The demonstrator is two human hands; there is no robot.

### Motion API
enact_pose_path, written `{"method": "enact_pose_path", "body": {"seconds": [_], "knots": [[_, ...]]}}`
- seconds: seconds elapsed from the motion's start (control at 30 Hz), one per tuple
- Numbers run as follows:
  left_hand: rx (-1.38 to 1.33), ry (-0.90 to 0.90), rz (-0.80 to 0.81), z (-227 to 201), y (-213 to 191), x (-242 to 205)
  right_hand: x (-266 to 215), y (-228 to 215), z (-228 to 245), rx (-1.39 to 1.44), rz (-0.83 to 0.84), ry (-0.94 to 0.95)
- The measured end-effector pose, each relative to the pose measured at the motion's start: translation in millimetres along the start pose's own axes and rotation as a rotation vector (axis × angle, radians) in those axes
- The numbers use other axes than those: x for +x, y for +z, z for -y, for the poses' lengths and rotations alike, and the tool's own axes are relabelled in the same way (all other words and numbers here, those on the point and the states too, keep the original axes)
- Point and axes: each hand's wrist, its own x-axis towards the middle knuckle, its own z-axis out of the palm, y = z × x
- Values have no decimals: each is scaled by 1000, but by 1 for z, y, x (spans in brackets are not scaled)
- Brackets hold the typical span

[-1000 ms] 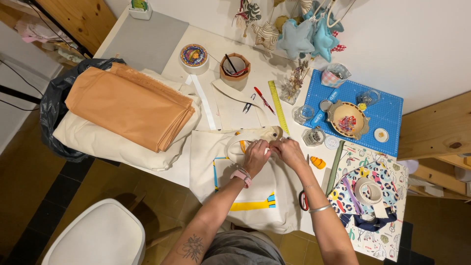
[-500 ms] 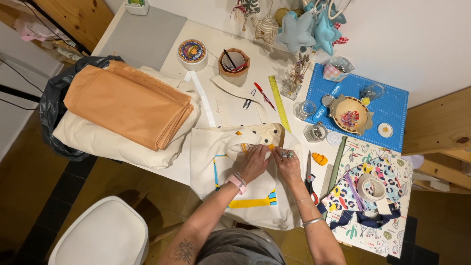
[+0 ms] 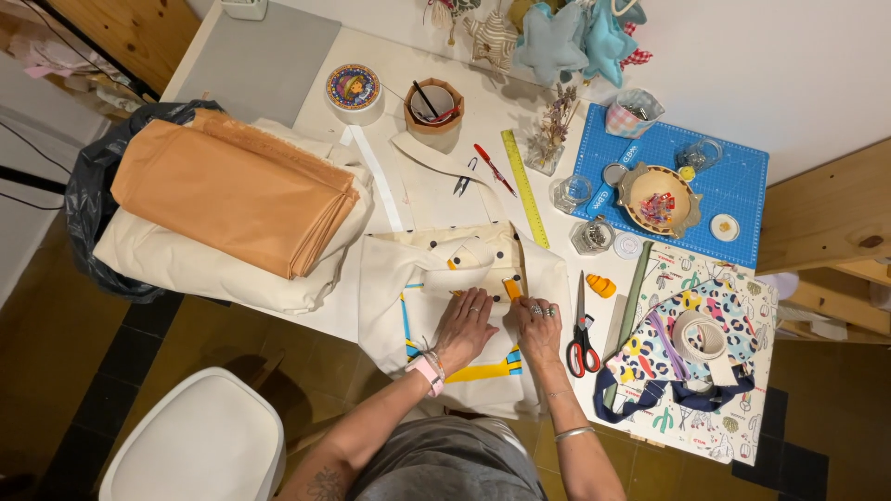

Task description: Positioning and sewing decorative fabric strips onto a white tote bag using a sewing machine.

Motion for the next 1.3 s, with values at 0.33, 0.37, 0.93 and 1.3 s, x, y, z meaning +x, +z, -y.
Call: {"method": "enact_pose_path", "body": {"seconds": [0.33, 0.37, 0.93, 1.3], "knots": [[-1010, -627, 331, 40, 75, 116, -40, 51, -20, -109, -61, -34], [-1378, -733, 336, 44, 89, 129, -37, 51, -21, -121, -77, -42], [-772, -381, 133, 64, 110, 147, -28, 45, -27, -90, -73, -14], [-820, -204, 88, 41, 39, 146, 26, -6, -15, -31, 55, 108]]}}
